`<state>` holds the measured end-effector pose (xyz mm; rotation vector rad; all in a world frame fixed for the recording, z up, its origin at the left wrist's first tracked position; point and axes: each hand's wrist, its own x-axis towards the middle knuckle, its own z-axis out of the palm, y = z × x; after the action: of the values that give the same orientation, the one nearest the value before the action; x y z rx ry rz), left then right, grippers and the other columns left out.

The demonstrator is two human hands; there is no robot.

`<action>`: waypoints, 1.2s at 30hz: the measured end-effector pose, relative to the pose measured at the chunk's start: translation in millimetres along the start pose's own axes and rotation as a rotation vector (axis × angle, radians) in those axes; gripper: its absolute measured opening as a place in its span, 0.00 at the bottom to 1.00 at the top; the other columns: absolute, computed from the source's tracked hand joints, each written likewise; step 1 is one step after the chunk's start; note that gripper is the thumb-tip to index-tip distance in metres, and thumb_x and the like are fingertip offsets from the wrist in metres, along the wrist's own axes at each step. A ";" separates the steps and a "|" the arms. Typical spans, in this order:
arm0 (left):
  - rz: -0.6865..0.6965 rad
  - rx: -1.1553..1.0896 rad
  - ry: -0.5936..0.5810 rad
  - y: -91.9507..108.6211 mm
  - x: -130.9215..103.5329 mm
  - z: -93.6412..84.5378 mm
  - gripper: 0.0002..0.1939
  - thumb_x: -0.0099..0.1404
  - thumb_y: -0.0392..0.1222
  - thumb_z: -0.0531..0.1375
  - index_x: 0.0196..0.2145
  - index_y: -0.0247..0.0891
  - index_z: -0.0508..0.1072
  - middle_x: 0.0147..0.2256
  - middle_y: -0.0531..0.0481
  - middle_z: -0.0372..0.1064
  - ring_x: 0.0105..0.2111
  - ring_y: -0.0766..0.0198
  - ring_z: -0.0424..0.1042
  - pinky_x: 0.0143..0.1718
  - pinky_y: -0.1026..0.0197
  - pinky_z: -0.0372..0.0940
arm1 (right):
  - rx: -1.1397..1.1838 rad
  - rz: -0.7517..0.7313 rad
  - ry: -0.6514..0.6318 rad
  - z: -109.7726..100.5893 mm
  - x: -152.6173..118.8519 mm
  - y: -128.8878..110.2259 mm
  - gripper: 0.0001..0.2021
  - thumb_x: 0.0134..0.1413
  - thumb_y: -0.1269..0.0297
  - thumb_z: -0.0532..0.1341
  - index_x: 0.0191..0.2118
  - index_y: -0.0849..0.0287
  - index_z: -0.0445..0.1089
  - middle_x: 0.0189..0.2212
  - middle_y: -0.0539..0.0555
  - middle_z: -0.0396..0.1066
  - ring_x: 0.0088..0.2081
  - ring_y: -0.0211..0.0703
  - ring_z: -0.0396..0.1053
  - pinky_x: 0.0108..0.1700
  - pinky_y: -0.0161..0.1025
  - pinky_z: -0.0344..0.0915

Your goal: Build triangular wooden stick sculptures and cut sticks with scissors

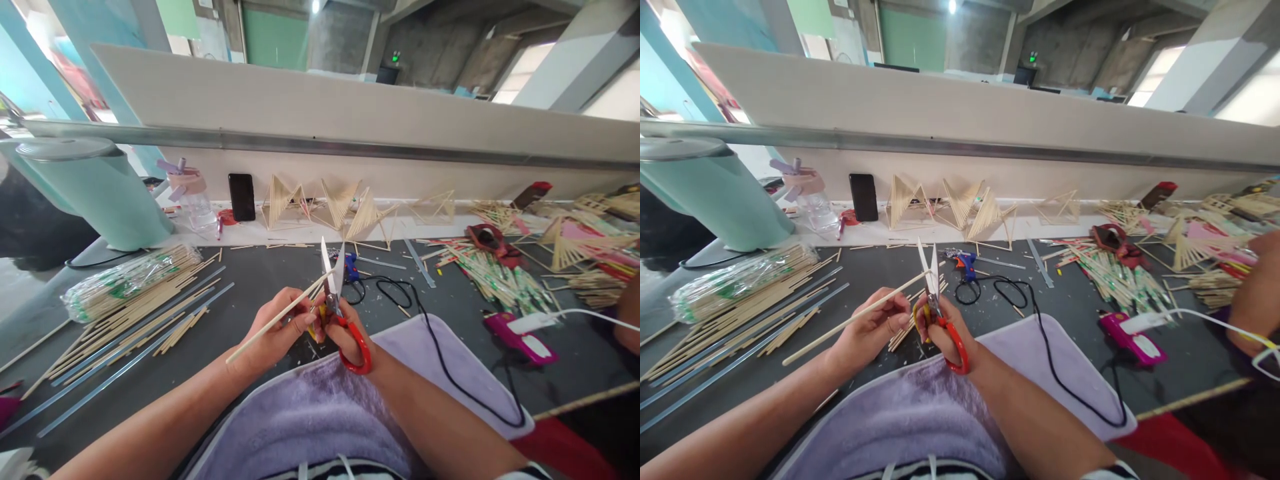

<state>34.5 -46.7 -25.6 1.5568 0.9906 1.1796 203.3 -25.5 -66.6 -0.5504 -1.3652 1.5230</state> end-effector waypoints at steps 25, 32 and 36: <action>-0.458 -0.602 -0.549 21.2 12.8 -43.3 0.17 0.61 0.50 0.61 0.33 0.30 0.74 0.24 0.45 0.71 0.19 0.66 0.70 0.19 0.66 0.64 | -1.044 -0.387 -0.195 -25.3 -2.7 -9.8 0.24 0.39 0.79 0.54 0.47 0.56 0.61 0.33 0.51 0.66 0.31 0.39 0.64 0.35 0.36 0.63; -0.537 -0.383 -0.583 35.5 14.8 -48.9 0.13 0.62 0.43 0.59 0.39 0.30 0.75 0.25 0.46 0.70 0.18 0.71 0.64 0.17 0.69 0.56 | -1.247 -0.413 -0.264 -29.6 1.7 -16.2 0.26 0.40 0.78 0.55 0.50 0.57 0.60 0.33 0.51 0.66 0.29 0.39 0.62 0.34 0.36 0.62; -0.532 -0.378 -0.455 36.9 13.8 -42.1 0.11 0.61 0.41 0.59 0.37 0.30 0.75 0.19 0.51 0.64 0.15 0.76 0.51 0.15 0.71 0.42 | -1.183 -0.339 -0.247 -30.7 0.8 -12.4 0.25 0.40 0.78 0.54 0.49 0.56 0.62 0.34 0.50 0.66 0.28 0.37 0.62 0.35 0.35 0.62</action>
<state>-0.9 -34.9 18.4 1.0919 0.7530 0.5613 233.1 -11.4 -63.1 -0.7753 -2.3680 0.3837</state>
